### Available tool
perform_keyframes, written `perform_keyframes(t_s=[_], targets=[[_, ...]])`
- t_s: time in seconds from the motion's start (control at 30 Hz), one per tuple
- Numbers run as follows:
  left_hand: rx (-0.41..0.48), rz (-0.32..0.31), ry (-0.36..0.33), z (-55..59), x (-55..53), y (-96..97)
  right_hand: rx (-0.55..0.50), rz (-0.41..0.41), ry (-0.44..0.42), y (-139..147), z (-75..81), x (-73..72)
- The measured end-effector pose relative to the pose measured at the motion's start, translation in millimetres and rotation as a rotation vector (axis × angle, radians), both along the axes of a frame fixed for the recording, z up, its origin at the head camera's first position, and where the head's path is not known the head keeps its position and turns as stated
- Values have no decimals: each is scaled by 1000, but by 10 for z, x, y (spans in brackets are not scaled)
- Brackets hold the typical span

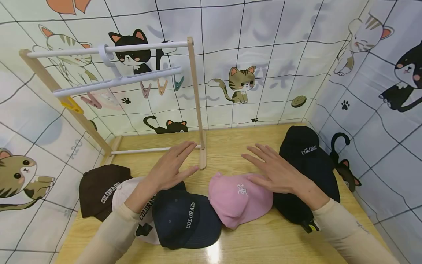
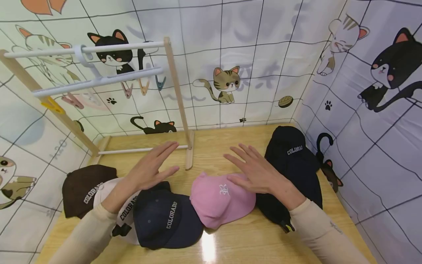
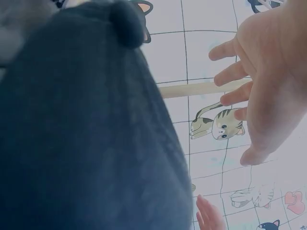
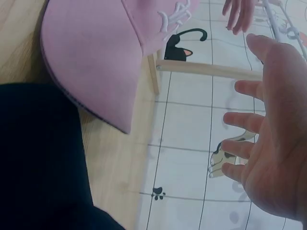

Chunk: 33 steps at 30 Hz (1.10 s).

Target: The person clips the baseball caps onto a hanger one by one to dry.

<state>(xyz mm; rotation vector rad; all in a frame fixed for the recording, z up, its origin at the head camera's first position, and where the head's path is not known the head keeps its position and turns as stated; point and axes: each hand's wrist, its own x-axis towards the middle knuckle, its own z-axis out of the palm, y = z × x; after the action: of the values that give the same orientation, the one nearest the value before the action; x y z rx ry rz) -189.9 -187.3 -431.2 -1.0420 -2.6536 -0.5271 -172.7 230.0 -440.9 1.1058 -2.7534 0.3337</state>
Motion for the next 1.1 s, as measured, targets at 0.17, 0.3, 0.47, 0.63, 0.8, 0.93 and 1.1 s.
perform_keyframes(t_s=[0.17,0.3,0.47,0.63,0.8,0.93,1.1], targets=[[41,25,-4,26,-88,34,-10,-43,-13,98,1,6],[68,41,-25,48,-163,60,-20,-63,-9,184,-4,2],[95,42,-56,70,-273,110,-38,-100,-37,295,-30,4],[90,71,-117,94,-381,147,-32,-149,-79,394,-42,-25],[97,117,-186,115,-502,150,-27,-190,-84,477,-35,-78],[115,125,-220,119,-603,141,-23,-224,-95,542,-47,-121],[150,115,-236,120,-736,149,-18,-268,-104,606,-40,-166]])
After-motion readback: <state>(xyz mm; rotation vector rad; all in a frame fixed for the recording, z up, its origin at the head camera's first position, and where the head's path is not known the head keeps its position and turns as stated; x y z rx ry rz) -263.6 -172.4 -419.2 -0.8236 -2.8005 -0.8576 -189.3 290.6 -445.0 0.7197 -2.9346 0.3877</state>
